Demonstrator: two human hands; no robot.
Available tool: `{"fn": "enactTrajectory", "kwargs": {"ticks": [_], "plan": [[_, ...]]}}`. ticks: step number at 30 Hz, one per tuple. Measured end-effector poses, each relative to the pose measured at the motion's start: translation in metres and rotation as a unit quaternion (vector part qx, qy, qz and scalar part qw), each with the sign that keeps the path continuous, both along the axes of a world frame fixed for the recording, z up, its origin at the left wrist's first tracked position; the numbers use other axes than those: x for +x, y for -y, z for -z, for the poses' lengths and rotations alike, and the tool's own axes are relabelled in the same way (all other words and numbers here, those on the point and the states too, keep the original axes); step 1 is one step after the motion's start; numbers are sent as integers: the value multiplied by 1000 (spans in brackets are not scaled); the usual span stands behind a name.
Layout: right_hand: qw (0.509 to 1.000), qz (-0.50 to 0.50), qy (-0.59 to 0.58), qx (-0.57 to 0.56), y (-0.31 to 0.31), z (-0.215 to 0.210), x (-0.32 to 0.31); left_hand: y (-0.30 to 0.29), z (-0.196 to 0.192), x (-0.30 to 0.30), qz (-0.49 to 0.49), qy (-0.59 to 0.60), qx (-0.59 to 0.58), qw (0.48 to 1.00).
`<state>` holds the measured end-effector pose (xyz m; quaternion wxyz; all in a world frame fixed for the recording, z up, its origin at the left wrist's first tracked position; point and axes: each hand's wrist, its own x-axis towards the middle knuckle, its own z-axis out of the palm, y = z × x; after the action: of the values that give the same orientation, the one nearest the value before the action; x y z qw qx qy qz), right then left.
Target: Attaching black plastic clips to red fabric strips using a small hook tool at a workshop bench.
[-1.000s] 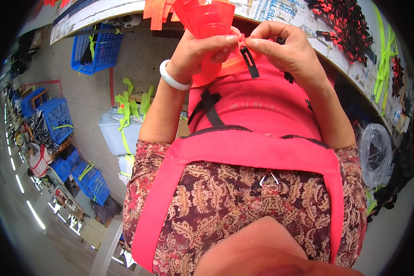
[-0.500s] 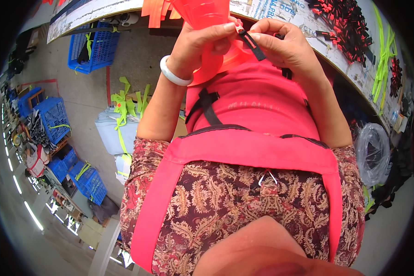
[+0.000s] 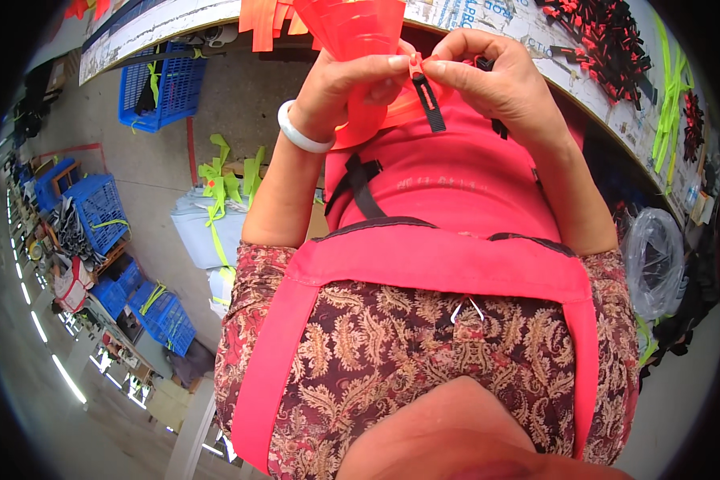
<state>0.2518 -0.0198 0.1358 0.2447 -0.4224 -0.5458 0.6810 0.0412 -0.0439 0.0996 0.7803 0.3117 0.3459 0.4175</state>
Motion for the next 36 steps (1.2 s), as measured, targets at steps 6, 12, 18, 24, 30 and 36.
{"fn": "enactTrajectory", "kwargs": {"ticks": [6, 12, 18, 24, 30, 36], "plan": [[997, -25, -11, -71, -1, 8, 6, 3, 1, 1, 2, -60, 31, 998], [987, -16, -46, -153, 0, 11, 1, 5, -1, -4, 13, -44, 44, 998], [994, 29, -47, -91, 0, 13, -5, 7, 2, -17, -26, -45, 48, 997], [1000, 1, -16, 21, 14, -3, -15, 13, 8, -25, 27, 30, -29, 999], [998, -19, -15, 64, 13, -3, -16, 16, 14, -17, 7, 21, -13, 1000], [999, -18, -2, 45, 13, -6, -13, 13, 4, -16, 40, 5, 15, 999]]}}
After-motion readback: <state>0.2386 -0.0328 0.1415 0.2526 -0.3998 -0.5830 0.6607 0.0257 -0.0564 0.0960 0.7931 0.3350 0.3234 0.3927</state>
